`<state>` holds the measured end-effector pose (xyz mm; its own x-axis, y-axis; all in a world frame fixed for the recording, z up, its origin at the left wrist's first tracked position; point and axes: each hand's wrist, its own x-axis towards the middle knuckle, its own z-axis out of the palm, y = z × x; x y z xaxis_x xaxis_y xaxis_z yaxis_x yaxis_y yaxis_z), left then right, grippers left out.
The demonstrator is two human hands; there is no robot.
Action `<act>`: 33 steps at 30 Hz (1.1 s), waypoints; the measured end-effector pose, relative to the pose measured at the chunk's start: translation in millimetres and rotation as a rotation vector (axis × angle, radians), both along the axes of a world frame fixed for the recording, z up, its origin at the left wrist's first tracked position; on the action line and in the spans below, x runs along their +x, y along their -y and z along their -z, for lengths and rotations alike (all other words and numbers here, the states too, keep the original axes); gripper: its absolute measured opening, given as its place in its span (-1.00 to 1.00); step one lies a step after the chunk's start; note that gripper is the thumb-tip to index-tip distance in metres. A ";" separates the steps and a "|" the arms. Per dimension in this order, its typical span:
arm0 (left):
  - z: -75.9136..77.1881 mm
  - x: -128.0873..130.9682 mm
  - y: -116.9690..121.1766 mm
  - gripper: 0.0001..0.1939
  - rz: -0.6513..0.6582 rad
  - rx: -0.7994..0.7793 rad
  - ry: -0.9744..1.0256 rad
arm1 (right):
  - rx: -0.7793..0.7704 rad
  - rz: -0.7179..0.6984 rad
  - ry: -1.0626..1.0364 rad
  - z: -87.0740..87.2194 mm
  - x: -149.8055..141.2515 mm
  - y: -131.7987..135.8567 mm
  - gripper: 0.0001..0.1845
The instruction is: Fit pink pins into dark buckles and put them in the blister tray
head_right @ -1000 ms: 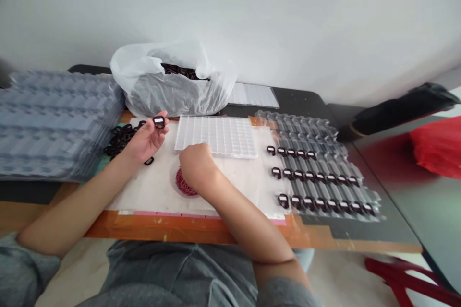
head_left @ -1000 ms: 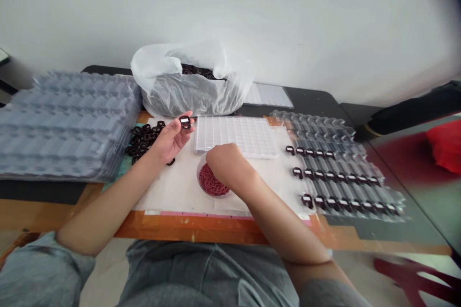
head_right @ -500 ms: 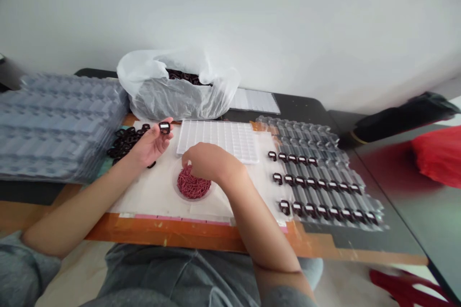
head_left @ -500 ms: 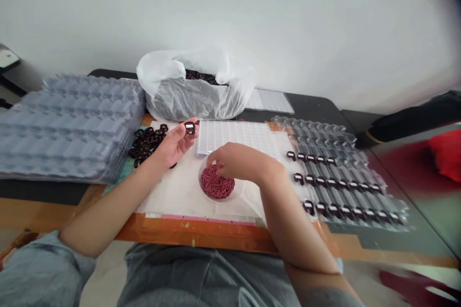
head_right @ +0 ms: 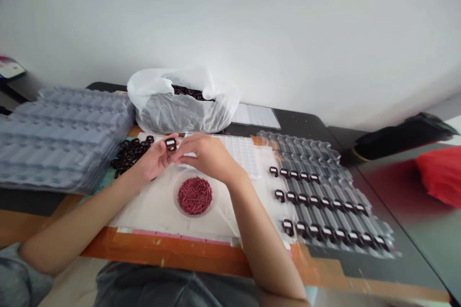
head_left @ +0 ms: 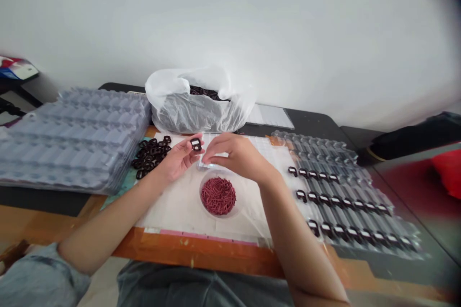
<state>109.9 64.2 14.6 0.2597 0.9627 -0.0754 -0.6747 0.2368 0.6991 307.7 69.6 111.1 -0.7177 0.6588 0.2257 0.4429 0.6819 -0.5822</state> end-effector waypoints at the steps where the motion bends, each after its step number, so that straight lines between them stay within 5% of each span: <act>1: 1.2 0.2 0.5 -0.52 0.008 0.010 0.000 | 0.075 0.064 -0.122 3.4 -3.1 -2.2 -0.84; 6: 4.9 -0.1 1.1 -0.49 0.014 0.003 -0.011 | 0.243 0.328 -0.322 18.5 -18.7 -7.6 -0.86; 15: 4.4 -2.2 -1.4 -0.51 -0.022 -0.044 -0.016 | 0.210 0.337 -0.295 30.6 -22.7 -11.1 -0.91; 33: 3.3 -1.3 -1.4 -0.48 -0.057 -0.028 -0.029 | 0.415 0.357 -0.175 34.7 -23.7 -10.1 -0.89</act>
